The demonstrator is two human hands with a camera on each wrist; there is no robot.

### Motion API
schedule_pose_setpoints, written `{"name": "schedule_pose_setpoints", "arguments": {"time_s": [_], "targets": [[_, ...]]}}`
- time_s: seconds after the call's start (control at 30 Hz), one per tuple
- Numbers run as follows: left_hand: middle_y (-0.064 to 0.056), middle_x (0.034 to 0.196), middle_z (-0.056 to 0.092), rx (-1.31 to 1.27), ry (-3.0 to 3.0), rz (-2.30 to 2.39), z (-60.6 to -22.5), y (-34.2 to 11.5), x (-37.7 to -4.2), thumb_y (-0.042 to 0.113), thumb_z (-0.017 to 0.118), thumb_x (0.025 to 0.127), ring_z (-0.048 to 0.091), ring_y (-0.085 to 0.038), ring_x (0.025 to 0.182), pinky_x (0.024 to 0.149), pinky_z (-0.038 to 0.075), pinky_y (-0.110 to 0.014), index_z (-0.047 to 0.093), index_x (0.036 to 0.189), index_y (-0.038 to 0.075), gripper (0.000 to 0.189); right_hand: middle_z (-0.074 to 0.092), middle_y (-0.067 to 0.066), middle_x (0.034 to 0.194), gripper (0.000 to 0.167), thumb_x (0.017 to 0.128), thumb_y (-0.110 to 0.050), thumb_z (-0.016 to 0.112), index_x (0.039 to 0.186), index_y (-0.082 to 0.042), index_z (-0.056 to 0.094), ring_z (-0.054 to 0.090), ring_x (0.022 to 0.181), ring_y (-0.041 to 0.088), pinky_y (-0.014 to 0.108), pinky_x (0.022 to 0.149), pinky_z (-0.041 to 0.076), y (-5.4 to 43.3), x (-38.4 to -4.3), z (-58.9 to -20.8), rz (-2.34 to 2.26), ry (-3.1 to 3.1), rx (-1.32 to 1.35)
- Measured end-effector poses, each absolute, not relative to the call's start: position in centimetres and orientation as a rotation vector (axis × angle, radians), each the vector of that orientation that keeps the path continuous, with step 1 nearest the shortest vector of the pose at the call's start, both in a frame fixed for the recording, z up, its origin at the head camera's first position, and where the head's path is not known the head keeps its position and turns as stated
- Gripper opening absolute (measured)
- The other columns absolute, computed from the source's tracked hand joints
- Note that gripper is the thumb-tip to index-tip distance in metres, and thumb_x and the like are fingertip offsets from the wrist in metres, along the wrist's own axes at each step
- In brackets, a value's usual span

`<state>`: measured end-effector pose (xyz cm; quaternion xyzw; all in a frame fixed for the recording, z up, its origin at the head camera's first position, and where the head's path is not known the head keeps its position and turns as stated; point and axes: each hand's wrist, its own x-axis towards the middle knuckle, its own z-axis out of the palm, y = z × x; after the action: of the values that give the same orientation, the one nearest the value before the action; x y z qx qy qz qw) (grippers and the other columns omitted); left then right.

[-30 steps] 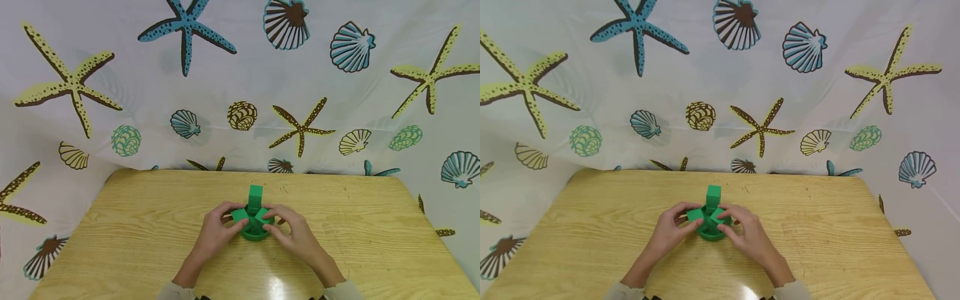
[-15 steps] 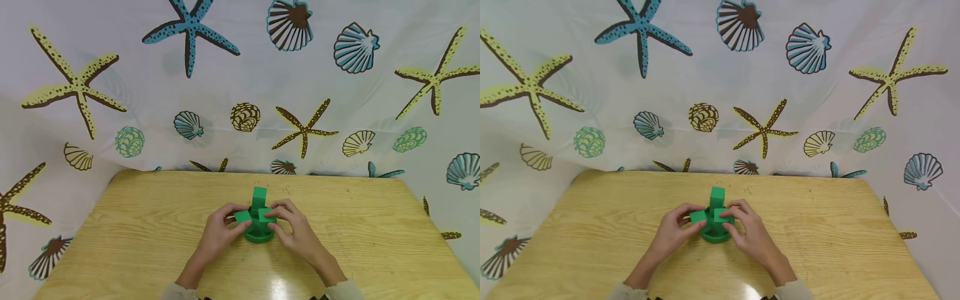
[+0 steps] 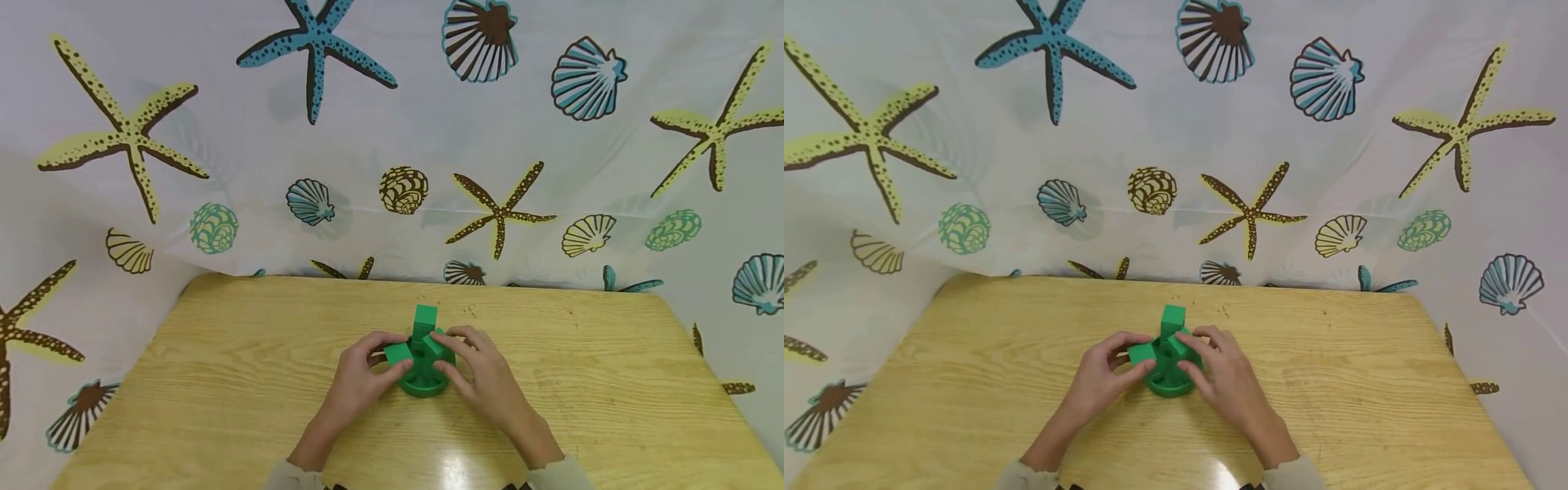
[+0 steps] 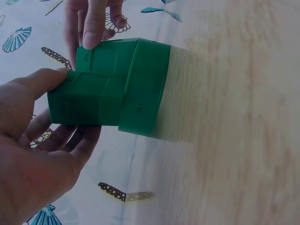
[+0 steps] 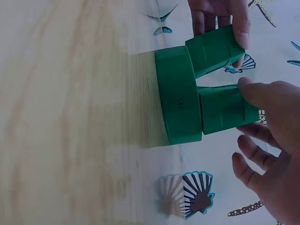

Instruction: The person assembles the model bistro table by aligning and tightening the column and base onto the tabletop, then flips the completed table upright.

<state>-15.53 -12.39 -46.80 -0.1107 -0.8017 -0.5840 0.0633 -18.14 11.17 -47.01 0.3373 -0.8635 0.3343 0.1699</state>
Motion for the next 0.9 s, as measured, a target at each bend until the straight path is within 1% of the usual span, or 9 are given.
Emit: {"name": "schedule_pose_setpoints", "arguments": {"time_s": [0.1, 0.2, 0.27, 0.33, 0.47, 0.57, 0.67, 0.8, 0.9], "targets": [[-0.005, 0.121, 0.068, -0.337, -2.423, -1.76, -46.7, -12.4, -15.6, 0.013, 0.082, 0.09, 0.065, -0.025, 0.115, 0.096, 0.057, -0.045, 0.071, 0.123, 0.008, 0.034, 0.059, 0.005, 0.135, 0.038, 0.098, -0.021, 0.073, 0.135, -0.015, 0.068, 0.056, 0.118, 0.021, 0.039, 0.091, 0.056, 11.2, -18.1, -46.8, 0.952, -2.469, 0.923], [-0.004, 0.121, 0.068, -0.339, -2.423, -1.756, -46.6, -12.4, -15.6, 0.014, 0.081, 0.091, 0.065, -0.025, 0.115, 0.096, 0.057, -0.045, 0.071, 0.123, 0.008, 0.034, 0.058, 0.006, 0.142, 0.036, 0.099, -0.013, 0.07, 0.135, -0.01, 0.067, 0.056, 0.13, 0.024, 0.041, 0.1, 0.054, 11.3, -18.2, -46.7, 1.05, -2.467, 0.913], [-0.004, 0.121, 0.068, -0.338, -2.418, -1.76, -46.6, -12.4, -15.6, 0.014, 0.081, 0.09, 0.065, -0.025, 0.115, 0.096, 0.057, -0.045, 0.072, 0.122, 0.009, 0.034, 0.059, 0.006, 0.14, 0.036, 0.098, -0.008, 0.071, 0.134, -0.007, 0.067, 0.059, 0.129, 0.023, 0.041, 0.1, 0.055, 11.5, -18.2, -46.6, 1.121, -2.453, 0.911], [-0.004, 0.121, 0.068, -0.334, -2.415, -1.766, -46.6, -12.4, -15.6, 0.013, 0.081, 0.09, 0.065, -0.026, 0.115, 0.095, 0.057, -0.045, 0.072, 0.122, 0.009, 0.034, 0.062, 0.005, 0.134, 0.035, 0.096, -0.004, 0.072, 0.132, -0.006, 0.067, 0.063, 0.122, 0.022, 0.038, 0.095, 0.057, 11.6, -18.3, -46.6, 1.192, -2.43, 0.913], [-0.005, 0.121, 0.068, -0.324, -2.416, -1.772, -46.7, -12.4, -15.5, 0.013, 0.082, 0.09, 0.065, -0.026, 0.116, 0.096, 0.057, -0.045, 0.072, 0.122, 0.009, 0.034, 0.061, 0.006, 0.123, 0.034, 0.094, -0.002, 0.075, 0.127, -0.005, 0.069, 0.066, 0.104, 0.018, 0.028, 0.077, 0.061, 11.9, -18.4, -46.7, 1.257, -2.393, 0.933], [-0.005, 0.121, 0.068, -0.323, -2.415, -1.77, -46.6, -12.5, -15.5, 0.014, 0.082, 0.09, 0.065, -0.026, 0.116, 0.096, 0.057, -0.045, 0.072, 0.122, 0.009, 0.034, 0.058, 0.006, 0.125, 0.035, 0.095, -0.007, 0.075, 0.129, -0.008, 0.069, 0.062, 0.089, 0.013, 0.023, 0.065, 0.058, 12.0, -18.4, -46.7, 1.222, -2.411, 0.955], [-0.004, 0.121, 0.068, -0.333, -2.406, -1.778, -46.6, -12.5, -15.5, 0.014, 0.082, 0.09, 0.065, -0.026, 0.115, 0.096, 0.057, -0.045, 0.072, 0.122, 0.01, 0.034, 0.057, 0.005, 0.135, 0.038, 0.096, -0.014, 0.075, 0.133, -0.011, 0.069, 0.059, 0.083, 0.009, 0.025, 0.062, 0.055, 12.2, -18.4, -46.4, 1.156, -2.456, 0.961], [-0.004, 0.122, 0.068, -0.342, -2.406, -1.787, -46.7, -12.5, -15.5, 0.013, 0.082, 0.09, 0.065, -0.025, 0.116, 0.096, 0.057, -0.044, 0.072, 0.122, 0.009, 0.034, 0.059, 0.008, 0.142, 0.044, 0.094, -0.008, 0.077, 0.136, -0.007, 0.066, 0.065, 0.107, 0.018, 0.035, 0.075, 0.06, 12.9, -18.3, -45.8, 1.141, -2.493, 0.971], [-0.005, 0.122, 0.068, -0.342, -2.406, -1.794, -46.7, -12.6, -15.5, 0.013, 0.082, 0.09, 0.065, -0.024, 0.116, 0.096, 0.057, -0.043, 0.072, 0.122, 0.008, 0.034, 0.064, 0.011, 0.137, 0.046, 0.09, 0.0, 0.078, 0.134, -0.003, 0.066, 0.063, 0.122, 0.026, 0.043, 0.089, 0.06, 13.3, -18.3, -45.5, 1.156, -2.486, 0.984]]}}
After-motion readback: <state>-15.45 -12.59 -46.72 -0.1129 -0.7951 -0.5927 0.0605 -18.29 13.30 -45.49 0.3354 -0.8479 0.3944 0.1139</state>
